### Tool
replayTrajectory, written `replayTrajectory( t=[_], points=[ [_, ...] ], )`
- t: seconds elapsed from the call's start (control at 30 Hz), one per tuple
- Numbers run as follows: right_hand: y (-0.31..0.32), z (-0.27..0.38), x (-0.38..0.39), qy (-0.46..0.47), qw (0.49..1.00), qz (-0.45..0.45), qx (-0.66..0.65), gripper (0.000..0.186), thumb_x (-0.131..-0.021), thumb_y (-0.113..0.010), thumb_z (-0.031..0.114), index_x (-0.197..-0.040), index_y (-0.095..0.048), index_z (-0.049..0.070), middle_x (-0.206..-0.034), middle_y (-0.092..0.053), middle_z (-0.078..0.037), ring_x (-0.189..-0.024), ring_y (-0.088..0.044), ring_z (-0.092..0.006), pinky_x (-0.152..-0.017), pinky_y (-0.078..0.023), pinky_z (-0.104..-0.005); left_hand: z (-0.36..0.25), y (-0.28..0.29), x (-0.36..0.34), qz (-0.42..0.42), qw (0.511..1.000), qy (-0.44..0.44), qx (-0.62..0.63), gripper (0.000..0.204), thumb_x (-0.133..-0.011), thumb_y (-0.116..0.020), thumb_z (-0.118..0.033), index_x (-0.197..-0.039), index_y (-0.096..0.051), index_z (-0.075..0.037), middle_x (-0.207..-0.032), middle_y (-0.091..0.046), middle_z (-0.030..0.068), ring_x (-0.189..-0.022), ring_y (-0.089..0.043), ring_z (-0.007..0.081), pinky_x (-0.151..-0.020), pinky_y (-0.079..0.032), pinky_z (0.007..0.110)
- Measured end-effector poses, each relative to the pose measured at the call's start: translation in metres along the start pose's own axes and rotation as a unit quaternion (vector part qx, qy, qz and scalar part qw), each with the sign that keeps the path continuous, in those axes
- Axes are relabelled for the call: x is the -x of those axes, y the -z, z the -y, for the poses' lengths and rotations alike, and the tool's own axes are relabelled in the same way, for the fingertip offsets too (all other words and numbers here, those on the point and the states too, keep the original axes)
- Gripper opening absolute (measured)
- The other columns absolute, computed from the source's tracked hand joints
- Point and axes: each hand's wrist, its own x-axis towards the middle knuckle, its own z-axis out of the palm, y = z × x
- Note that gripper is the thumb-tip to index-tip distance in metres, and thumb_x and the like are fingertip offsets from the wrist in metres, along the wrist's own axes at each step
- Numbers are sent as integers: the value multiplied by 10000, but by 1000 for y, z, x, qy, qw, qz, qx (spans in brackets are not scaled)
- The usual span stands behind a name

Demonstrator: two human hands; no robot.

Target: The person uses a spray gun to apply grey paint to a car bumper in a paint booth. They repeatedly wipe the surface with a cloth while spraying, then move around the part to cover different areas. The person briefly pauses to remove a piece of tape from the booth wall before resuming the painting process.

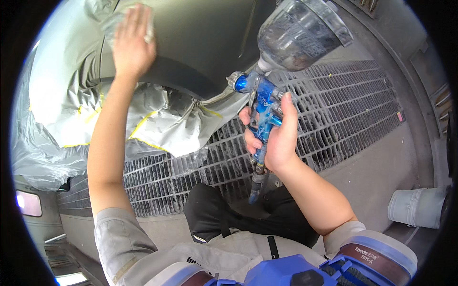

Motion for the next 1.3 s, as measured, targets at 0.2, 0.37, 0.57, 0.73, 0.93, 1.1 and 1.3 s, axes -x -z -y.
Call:
replayTrajectory(
  t=[0.2,0.37,0.57,0.73,0.93,1.1,1.3],
  points=[
    [-4,6,2,37,998,38,19,711,-1080,-235,696,-1091,-555,61,-922,-615,-69,-468,-436,-116,-439,-394,-282,-52,-33,-17,-26,997,77,14,701,-1044,-538,-381,-1685,-326,-195,-1748,-307,90,-1612,-276,322,-1289,-227,547],
    [-3,0,8,53,997,55,11,706,-1086,-245,677,-1154,-565,51,-939,-607,-80,-477,-443,-133,-449,-401,-291,-167,-41,41,297,942,-141,68,768,-942,-550,-224,-1665,-336,-77,-1658,-440,97,-1483,-470,240,-1237,-334,406],
    [-1,1,13,29,999,37,5,728,-1077,-250,695,-1105,-570,41,-939,-619,-84,-476,-451,-128,-438,-397,-290,-108,-22,31,378,920,-80,64,841,-840,-587,-111,-1646,-354,-74,-1377,-663,228,-1042,-731,321,-1027,-506,466],
    [-6,-3,9,32,998,44,17,749,-1070,-252,710,-1074,-575,34,-929,-617,-82,-470,-443,-128,-436,-395,-290,13,0,-36,-40,994,96,-29,659,-1021,-549,-315,-1649,-400,-183,-1701,-391,105,-1588,-327,308,-1286,-259,503],
    [-13,-4,10,15,999,44,20,736,-1074,-249,700,-1074,-574,40,-931,-616,-75,-474,-445,-128,-441,-399,-292,-78,-42,-30,34,997,37,61,755,-925,-592,-288,-1638,-400,-130,-1733,-312,138,-1607,-280,320,-1305,-211,500],
    [-20,-3,12,28,999,45,6,822,-1032,-209,752,-1123,-559,14,-937,-618,-84,-450,-428,-123,-421,-393,-287,-162,-40,72,275,916,-120,268,422,-890,-616,-298,-1266,-655,-111,-1334,-625,208,-1266,-585,393,-1069,-465,487],
    [-22,-1,16,-2,995,95,-28,882,-1015,-203,788,-1096,-575,-8,-962,-628,-79,-462,-449,-131,-450,-409,-299,-204,101,180,386,398,364,748,375,-991,-565,-290,-1164,-712,8,-1007,-744,109,-949,-695,210,-873,-545,388]
  ],
)
